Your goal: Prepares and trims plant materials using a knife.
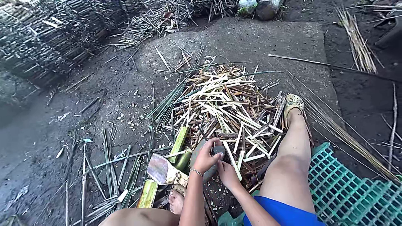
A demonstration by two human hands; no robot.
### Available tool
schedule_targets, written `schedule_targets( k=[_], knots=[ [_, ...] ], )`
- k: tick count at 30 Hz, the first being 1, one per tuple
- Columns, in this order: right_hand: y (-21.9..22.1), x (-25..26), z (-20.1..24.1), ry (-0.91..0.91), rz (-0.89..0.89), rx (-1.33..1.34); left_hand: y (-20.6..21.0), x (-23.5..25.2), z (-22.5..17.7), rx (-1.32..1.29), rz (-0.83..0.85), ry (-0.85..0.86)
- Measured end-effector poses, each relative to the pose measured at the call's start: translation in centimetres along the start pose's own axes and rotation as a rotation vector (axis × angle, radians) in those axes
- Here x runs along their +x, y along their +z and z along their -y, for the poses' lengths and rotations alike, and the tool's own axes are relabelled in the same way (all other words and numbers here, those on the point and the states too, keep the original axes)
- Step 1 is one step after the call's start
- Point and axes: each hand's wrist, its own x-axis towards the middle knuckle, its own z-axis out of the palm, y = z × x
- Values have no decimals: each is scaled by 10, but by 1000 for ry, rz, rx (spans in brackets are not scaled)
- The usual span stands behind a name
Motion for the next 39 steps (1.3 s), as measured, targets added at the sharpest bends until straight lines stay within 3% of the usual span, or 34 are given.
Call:
schedule_targets(
  k=[3, 9, 13, 18, 20, 23, 24, 26, 29, 32, 35, 39],
  knots=[
    [4, 8, 4, 1, 19, -20, 3, 4, 10, 26, -155, 1],
    [-15, -6, 26, 8, 92, -75, 6, -13, 1, -25, -270, 199],
    [15, 4, -14, 79, 93, -39, 19, -26, 24, -25, -212, 7],
    [26, 17, -26, 126, 111, 6, 22, -29, 35, 7, -211, 77],
    [20, 16, -26, 136, 113, 42, 24, -20, 18, -21, -291, 160],
    [3, 6, -32, 182, 32, 264, 10, 32, -47, -118, -459, 204],
    [-6, -4, -35, 194, -20, 387, 4, 56, -66, -180, -481, 137],
    [-31, -26, -40, 185, -155, 642, -7, 98, -76, -272, -362, -51],
    [-80, -48, -49, 166, -327, 931, 28, 122, -37, -173, -228, -339],
    [-115, -60, -70, 80, -411, 1183, 102, 75, 16, -254, -33, -697],
    [-124, -61, -80, 72, -365, 1449, 153, 25, 63, -102, -7, -952],
    [-124, -54, -82, 123, -325, 1555, 184, 17, 85, 116, -219, -965]
  ],
)
